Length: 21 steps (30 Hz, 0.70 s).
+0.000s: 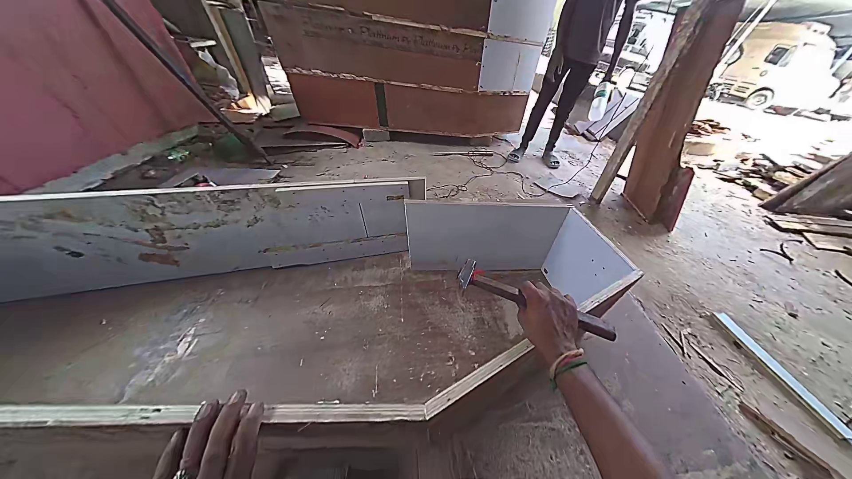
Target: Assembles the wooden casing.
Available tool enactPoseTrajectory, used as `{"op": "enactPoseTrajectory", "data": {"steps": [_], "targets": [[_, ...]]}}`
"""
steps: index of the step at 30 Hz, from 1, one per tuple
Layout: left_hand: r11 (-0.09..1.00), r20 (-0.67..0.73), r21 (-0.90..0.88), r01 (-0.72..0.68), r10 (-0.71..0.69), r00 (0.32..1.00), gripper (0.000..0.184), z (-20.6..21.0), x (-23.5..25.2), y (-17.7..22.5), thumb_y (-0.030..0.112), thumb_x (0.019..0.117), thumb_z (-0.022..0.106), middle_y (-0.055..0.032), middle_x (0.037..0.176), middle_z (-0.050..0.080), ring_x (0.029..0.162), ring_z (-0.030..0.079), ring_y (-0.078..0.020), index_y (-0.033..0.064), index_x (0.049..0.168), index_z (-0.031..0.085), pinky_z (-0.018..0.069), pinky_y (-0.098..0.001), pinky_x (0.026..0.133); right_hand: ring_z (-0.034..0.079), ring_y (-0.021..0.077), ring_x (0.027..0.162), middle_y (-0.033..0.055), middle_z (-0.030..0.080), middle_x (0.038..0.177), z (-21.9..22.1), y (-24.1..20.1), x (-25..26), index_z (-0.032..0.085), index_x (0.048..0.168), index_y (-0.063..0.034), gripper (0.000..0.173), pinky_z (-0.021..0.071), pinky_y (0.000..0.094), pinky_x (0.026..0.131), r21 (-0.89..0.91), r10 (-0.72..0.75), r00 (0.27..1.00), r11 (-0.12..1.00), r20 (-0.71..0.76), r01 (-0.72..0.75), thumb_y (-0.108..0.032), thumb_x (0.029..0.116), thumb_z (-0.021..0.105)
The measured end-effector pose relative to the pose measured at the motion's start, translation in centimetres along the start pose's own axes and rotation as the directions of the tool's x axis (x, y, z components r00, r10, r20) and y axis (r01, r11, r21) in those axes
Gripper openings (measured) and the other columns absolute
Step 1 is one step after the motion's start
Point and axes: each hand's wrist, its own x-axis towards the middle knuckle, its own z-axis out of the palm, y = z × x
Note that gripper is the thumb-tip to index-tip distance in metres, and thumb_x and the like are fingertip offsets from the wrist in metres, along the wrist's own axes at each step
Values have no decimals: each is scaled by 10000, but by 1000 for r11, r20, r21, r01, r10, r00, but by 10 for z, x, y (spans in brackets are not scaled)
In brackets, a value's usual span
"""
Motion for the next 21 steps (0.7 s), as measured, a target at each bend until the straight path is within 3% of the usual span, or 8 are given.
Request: {"op": "enactPoseTrajectory", "data": {"steps": [2,4,8,10,13,15,21], "targets": [[1000,-33,-25,-1,0,999,1018,1,-1,-1,590,817,696,-322,1581,361,1470,298,-562,-32,1548,357,270,-707,1151,698,330,985,117,733,1026,-1,3,1,714,1104,-147,213,500,564,832,0,-57,998,998,4,57,-234,927,635],[1000,-23,24,11,-11,1000,1040,1,-3,0,643,787,617,-235,1618,354,1507,285,-482,51,1587,314,279,-665,1167,702,354,997,141,738,1026,-2,4,-1,713,1110,-141,218,495,595,836,-15,-68,995,997,77,69,-248,939,630],[989,215,100,108,-128,968,1214,-28,1,12,715,703,723,-155,1697,226,1576,168,-367,108,1633,233,207,-615,1230,696,437,877,209,714,897,3,8,3,716,987,-99,172,486,640,687,-21,-130,984,991,119,134,-246,929,649],[975,328,147,168,-208,922,1281,-43,8,21,737,682,759,-111,1725,145,1598,80,-292,135,1654,182,137,-589,1252,690,463,889,237,709,907,2,11,3,720,992,-90,192,479,654,680,-13,-176,974,984,139,180,-257,933,646],[926,438,261,273,-365,822,1384,-57,16,43,753,634,798,-72,1742,41,1603,15,-258,167,1669,91,68,-600,1251,688,471,964,252,714,973,-2,15,4,719,1035,-86,232,486,670,741,20,-215,963,976,162,215,-283,942,640],[879,447,328,346,-467,763,1452,-58,22,60,731,596,847,-57,1745,3,1603,19,-273,187,1672,36,67,-629,1244,691,450,999,240,721,1009,-3,20,2,716,1082,-88,248,487,664,783,63,-220,965,975,146,213,-264,935,623],[727,419,451,517,-684,597,1525,-60,44,100,634,532,936,-54,1745,-3,1592,89,-337,202,1671,18,99,-678,1224,708,367,1017,174,743,1009,-7,28,0,717,1088,-111,233,492,607,835,142,-259,962,959,81,246,-235,945,580]]}}
